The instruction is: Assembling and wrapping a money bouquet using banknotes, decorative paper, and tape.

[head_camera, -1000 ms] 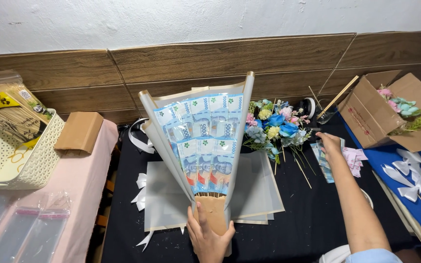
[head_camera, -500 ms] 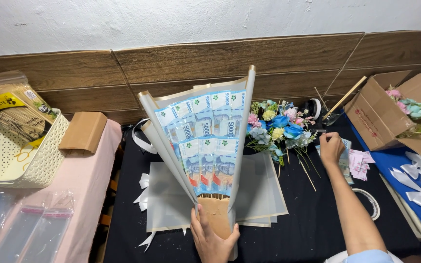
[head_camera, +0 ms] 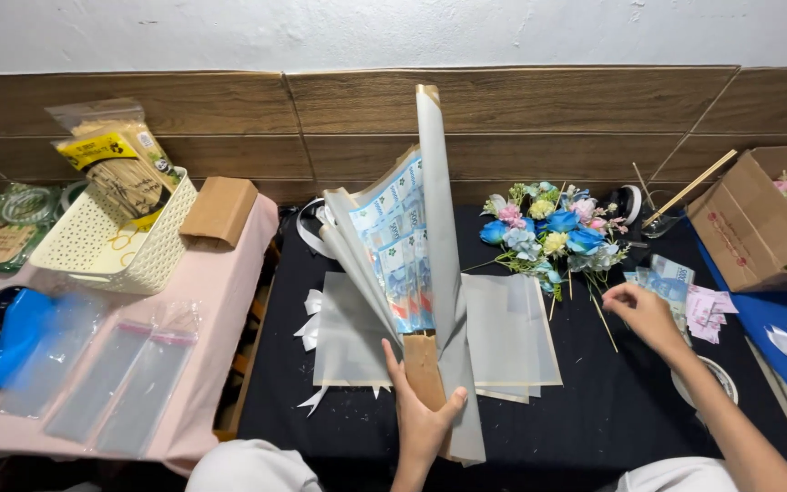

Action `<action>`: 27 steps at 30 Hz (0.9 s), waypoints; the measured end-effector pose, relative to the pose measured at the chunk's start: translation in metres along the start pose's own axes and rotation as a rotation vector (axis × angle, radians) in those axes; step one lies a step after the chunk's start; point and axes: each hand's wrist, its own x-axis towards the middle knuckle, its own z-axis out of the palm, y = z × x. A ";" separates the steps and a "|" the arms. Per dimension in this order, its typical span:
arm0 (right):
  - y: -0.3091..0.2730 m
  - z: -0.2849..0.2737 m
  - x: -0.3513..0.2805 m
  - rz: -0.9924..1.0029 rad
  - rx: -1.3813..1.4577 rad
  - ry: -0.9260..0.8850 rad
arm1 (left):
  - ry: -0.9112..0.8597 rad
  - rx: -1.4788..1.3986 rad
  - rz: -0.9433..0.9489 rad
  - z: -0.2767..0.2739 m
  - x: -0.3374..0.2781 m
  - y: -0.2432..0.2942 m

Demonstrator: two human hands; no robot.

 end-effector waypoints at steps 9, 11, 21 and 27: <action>-0.154 0.047 -0.122 -0.215 0.417 -0.511 | -0.090 -0.134 0.045 -0.011 -0.010 -0.003; -0.181 0.050 -0.139 -0.251 0.501 -0.559 | -0.098 -0.131 0.051 -0.012 -0.013 -0.007; -0.218 0.073 -0.162 -0.398 0.436 -0.627 | -0.051 -0.098 0.098 -0.016 -0.021 -0.010; -0.231 0.071 -0.175 -0.339 0.291 -0.501 | -0.003 0.031 0.131 -0.019 -0.027 -0.003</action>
